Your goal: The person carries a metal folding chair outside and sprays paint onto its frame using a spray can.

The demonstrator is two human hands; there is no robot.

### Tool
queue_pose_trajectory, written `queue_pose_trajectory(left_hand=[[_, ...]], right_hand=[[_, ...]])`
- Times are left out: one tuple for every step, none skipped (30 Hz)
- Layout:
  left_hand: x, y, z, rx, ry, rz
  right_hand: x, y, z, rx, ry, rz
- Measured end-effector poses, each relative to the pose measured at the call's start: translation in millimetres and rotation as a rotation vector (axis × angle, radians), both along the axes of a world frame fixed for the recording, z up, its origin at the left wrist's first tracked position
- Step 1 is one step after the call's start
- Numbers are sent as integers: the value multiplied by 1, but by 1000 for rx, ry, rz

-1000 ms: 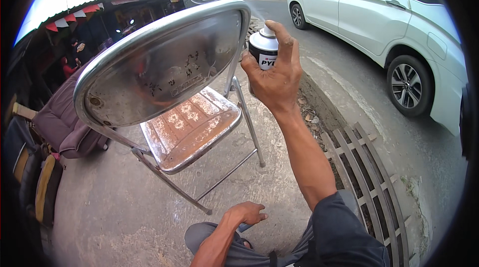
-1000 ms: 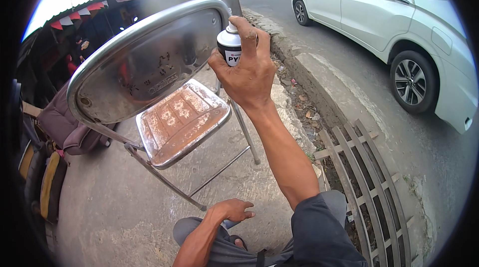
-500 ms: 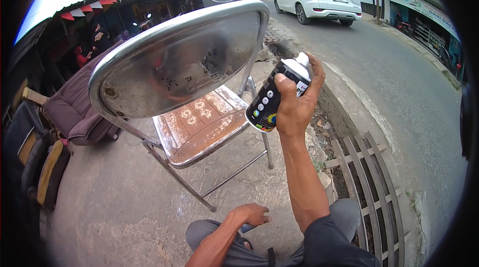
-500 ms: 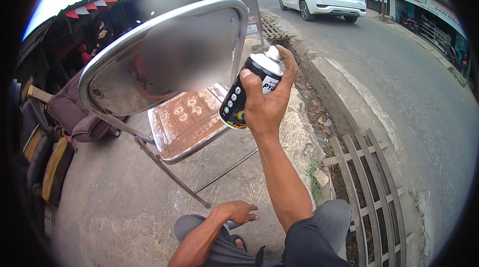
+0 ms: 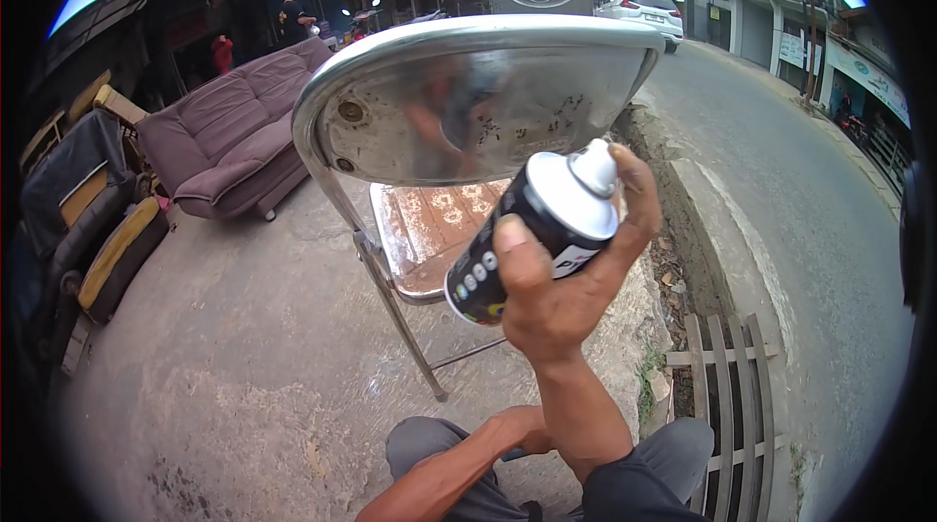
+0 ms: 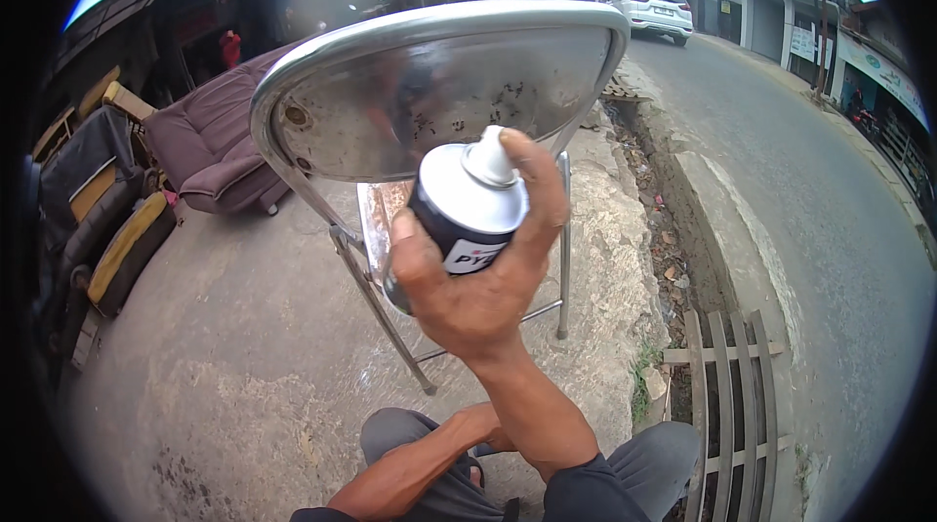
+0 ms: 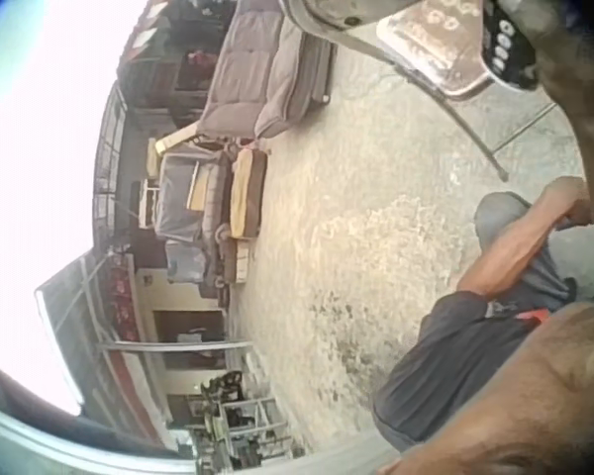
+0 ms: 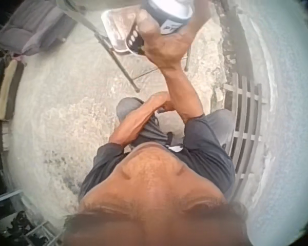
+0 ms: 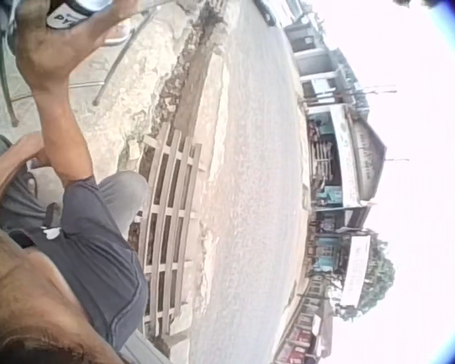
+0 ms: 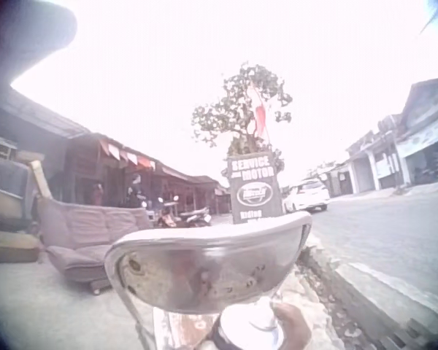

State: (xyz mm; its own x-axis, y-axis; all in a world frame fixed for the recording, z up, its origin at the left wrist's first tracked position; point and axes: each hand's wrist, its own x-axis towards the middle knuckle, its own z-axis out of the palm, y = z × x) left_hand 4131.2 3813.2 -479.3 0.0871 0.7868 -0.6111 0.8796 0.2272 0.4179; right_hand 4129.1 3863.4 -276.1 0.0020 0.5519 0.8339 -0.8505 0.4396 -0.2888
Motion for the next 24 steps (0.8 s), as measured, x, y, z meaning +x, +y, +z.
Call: queue_pose_trajectory(left_hand=[[1, 0, 0, -30, -28, -1], [3, -2, -3, -15, -35, 8], [6, -7, -8, -19, -11, 59], [7, -9, -12, -22, 12, 105], [5, -12, -12, -13, 6, 113], [5, -14, -11, -7, 27, 126], [4, -14, -11, -2, 48, 135], [1, -15, -29, 3, 44, 148], [-5, -16, -64, 110, 23, 121], [-7, -17, -74, 167, 6, 102], [-7, -16, -83, 225, -9, 80], [-5, -15, -76, 306, -51, 36], [-3, -15, -69, 385, -92, -6], [-1, -20, -61, 390, -94, -4], [2, -21, -50, 333, -104, 16], [4, -23, -39, 275, -112, 37], [7, -26, -27, 281, -114, 39], [9, -29, -16, 245, -105, 77], [10, -31, -10, 208, -97, 115], [10, -33, -12, 207, -99, 122], [10, -32, -16, 180, -74, 129], [10, -33, -18, 153, -48, 134], [11, -34, -19, 151, -56, 128], [8, -38, -19, 210, -46, 139]], right_hand=[[10, 16, 6, -189, -28, -65], [18, 31, 11, -211, -39, -100], [19, 36, 14, -234, -49, -133], [15, 32, 16, -219, -53, -127], [8, 25, 16, -123, -68, -116], [2, 18, 16, -27, -82, -109], [-6, 5, 13, 81, -68, -81], [-16, -5, 8, 259, -102, -110], [-25, -20, 4, 406, -127, -98], [-29, -31, -3, 484, -204, -131], [-32, -41, -8, 566, -276, -168], [-32, -46, -19, 604, -362, -193], [-32, -49, -29, 640, -447, -216], [-30, -48, -33, 655, -455, -239], [-29, -42, -31, 664, -455, -245], [-29, -35, -27, 571, -362, -223], [-27, -32, -19, 502, -272, -211], [-27, -30, -4, 448, -175, -194], [-29, -30, 10, 420, -114, -182], [-31, -33, 15, 417, -117, -177], [-33, -36, 17, 406, -161, -164], [-38, -39, 11, 482, -235, -231], [-44, -41, -2, 557, -316, -308], [-48, -48, -19, 584, -399, -280]])
